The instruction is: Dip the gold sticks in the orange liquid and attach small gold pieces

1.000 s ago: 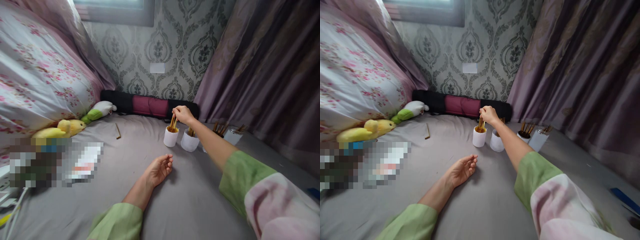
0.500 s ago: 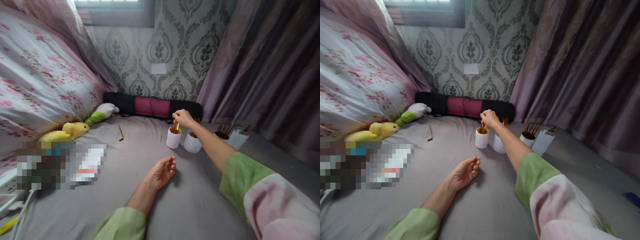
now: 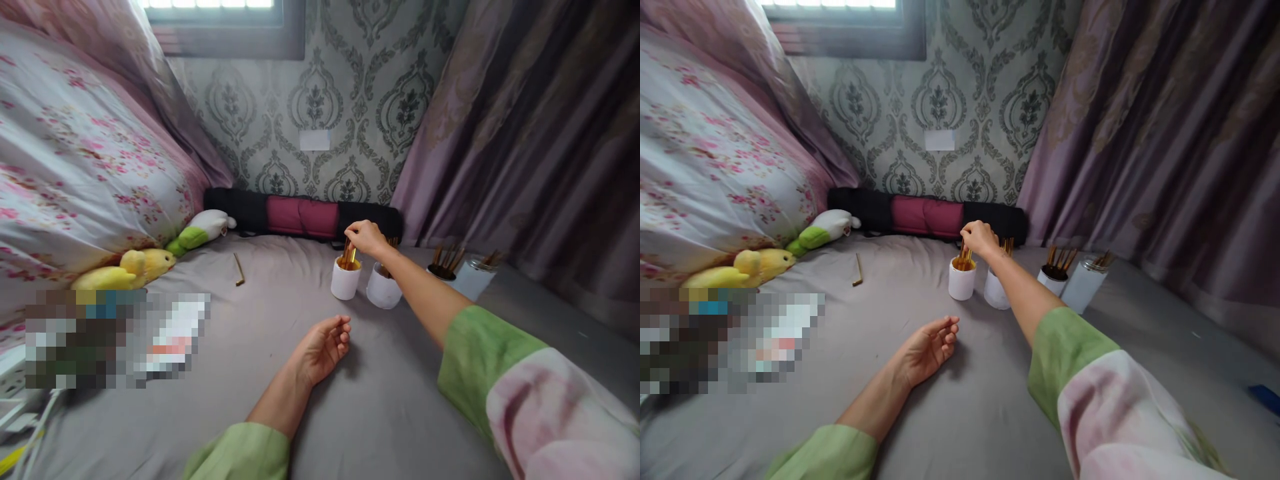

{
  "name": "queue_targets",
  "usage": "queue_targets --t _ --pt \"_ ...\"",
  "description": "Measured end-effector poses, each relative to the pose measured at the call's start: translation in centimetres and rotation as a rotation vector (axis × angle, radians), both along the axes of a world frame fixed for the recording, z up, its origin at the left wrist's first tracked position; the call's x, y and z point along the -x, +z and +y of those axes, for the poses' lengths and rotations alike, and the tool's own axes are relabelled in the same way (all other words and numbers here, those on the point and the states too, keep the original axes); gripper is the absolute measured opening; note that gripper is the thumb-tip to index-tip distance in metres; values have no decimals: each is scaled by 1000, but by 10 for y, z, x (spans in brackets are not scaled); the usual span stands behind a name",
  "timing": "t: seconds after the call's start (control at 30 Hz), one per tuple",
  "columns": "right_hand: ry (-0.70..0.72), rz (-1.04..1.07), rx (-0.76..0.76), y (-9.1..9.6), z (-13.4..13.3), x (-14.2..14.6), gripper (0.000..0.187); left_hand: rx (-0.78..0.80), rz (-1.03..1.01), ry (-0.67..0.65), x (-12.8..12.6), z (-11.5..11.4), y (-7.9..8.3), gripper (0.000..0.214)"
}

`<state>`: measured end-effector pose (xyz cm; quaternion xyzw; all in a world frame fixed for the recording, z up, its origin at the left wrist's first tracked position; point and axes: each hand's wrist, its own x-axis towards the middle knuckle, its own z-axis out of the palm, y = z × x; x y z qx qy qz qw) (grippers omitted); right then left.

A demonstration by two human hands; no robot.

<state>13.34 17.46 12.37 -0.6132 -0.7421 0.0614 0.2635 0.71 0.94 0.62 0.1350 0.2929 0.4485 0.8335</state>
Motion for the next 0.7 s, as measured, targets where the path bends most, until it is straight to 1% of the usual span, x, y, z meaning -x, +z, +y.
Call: queue_targets --t 0.2,0.33,0.57,0.7 --pt "13 18 -21 0 -2 -1 24 -4 -14 -10 0 1 -1 11" --pt "35 71 -42 1 -4 -4 26 -9 -24 -14 1 0 0 10" --pt "40 300 -97 3 -13 -11 24 -17 -22 -15 1 0 -2 11" --pt "47 449 -103 0 -25 -16 26 -32 -35 -25 1 1 -3 11"
